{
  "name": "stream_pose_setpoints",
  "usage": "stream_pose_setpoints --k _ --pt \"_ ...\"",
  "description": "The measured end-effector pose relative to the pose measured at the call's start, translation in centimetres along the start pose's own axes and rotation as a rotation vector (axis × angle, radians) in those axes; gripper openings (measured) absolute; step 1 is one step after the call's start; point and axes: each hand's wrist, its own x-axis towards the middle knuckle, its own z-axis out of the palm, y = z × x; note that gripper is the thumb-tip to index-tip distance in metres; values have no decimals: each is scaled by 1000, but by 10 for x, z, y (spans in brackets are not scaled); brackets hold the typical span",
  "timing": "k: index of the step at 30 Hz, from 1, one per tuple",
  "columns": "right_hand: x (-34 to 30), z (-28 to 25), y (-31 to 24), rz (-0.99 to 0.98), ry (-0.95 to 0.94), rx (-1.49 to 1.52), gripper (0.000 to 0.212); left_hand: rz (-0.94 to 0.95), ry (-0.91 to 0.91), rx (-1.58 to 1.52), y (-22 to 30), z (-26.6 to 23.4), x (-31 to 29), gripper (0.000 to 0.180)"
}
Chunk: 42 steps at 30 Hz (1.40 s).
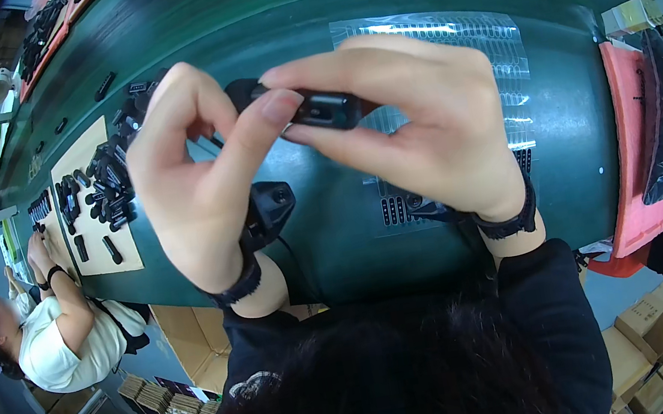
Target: The person picks up a microphone and a button panel by hand, then presses the panel onto the microphone. After repeating this process for several microphones, the person peels a sheet of adhesive labels from a plastic film and presses it onto the work surface.
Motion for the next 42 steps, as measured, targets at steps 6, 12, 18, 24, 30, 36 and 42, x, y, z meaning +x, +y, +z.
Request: stream_pose_setpoints --k 6,12,18,24,30,36,42 --pt "-1 0 1 143 36 180 25 -220 -263 -490 -13 -9 4 17" --pt "5 -4 5 -1 -111 -30 27 -266 -223 -528 -25 5 8 12" --pt "6 10 26 176 4 72 19 -53 110 -123 -37 29 12 11" --pt "31 20 58 344 -175 359 18 -171 95 68 -54 21 20 15" --pt "64 24 188 594 -144 293 16 -161 112 284 -60 24 22 28" --pt "50 -5 187 467 -206 -555 39 -127 93 168 -76 3 30 24" --pt "-65 -97 -11 -141 -350 501 33 -166 253 209 -52 -34 17 24"
